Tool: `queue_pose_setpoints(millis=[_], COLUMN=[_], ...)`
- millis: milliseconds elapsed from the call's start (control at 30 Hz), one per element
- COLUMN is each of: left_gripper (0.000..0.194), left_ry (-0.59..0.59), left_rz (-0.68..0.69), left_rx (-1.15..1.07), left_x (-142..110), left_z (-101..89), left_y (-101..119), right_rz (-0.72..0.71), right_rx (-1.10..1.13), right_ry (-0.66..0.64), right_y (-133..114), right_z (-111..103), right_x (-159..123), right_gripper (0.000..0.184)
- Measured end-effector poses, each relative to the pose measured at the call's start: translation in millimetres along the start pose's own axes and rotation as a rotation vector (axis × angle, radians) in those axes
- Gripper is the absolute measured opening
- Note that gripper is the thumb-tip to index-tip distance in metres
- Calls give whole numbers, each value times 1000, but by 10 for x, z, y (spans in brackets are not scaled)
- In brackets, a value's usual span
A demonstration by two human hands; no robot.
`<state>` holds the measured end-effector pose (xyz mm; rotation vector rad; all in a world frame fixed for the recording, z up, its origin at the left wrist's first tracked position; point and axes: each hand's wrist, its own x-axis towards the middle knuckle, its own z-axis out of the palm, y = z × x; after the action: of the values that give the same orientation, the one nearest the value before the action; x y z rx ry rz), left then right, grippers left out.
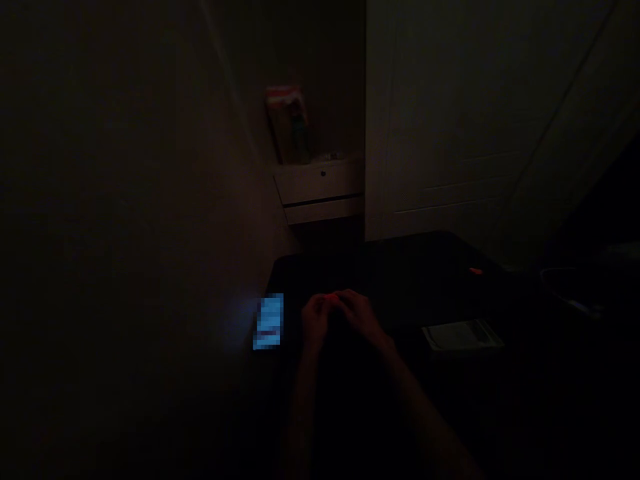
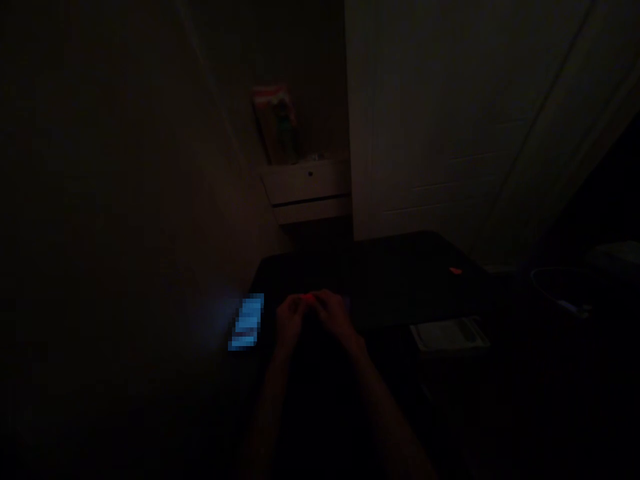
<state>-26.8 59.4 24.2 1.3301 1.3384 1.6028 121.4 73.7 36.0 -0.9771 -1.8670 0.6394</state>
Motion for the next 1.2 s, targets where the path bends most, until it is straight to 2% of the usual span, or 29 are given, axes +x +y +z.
queue_pose_setpoints(millis=[233, 400, 667, 833, 967, 1100, 1200], left_gripper=[30, 32, 29, 31, 35, 34, 35], left_ry=[37, 23, -42, -98, -148, -208, -181], left_rz=[25, 28, -167, -265, -299, -279, -285], left_rx=[59, 44, -307, -427, -511, -465, -479], left_x=[-47, -27, 37, 73, 101, 116, 118], left_z=[-4, -38, -8, -18, -50, -65, -53], left_y=[-18, -51, -119, -99, -127, -174, -182], right_rz=[59, 131, 322, 468, 562, 589, 537], right_rx=[-9, 35, 450, 793, 1053, 1120, 1018], right_ry=[98, 133, 172, 216, 177, 136, 164], right_y=[-26, -24, 47, 83, 42, 33, 32], right_z=[226, 342, 407, 486, 531, 537, 471], right_x=[-34, -26, 39, 31, 22, 41, 57], right_gripper=[28, 28, 29, 28, 28, 28, 30])
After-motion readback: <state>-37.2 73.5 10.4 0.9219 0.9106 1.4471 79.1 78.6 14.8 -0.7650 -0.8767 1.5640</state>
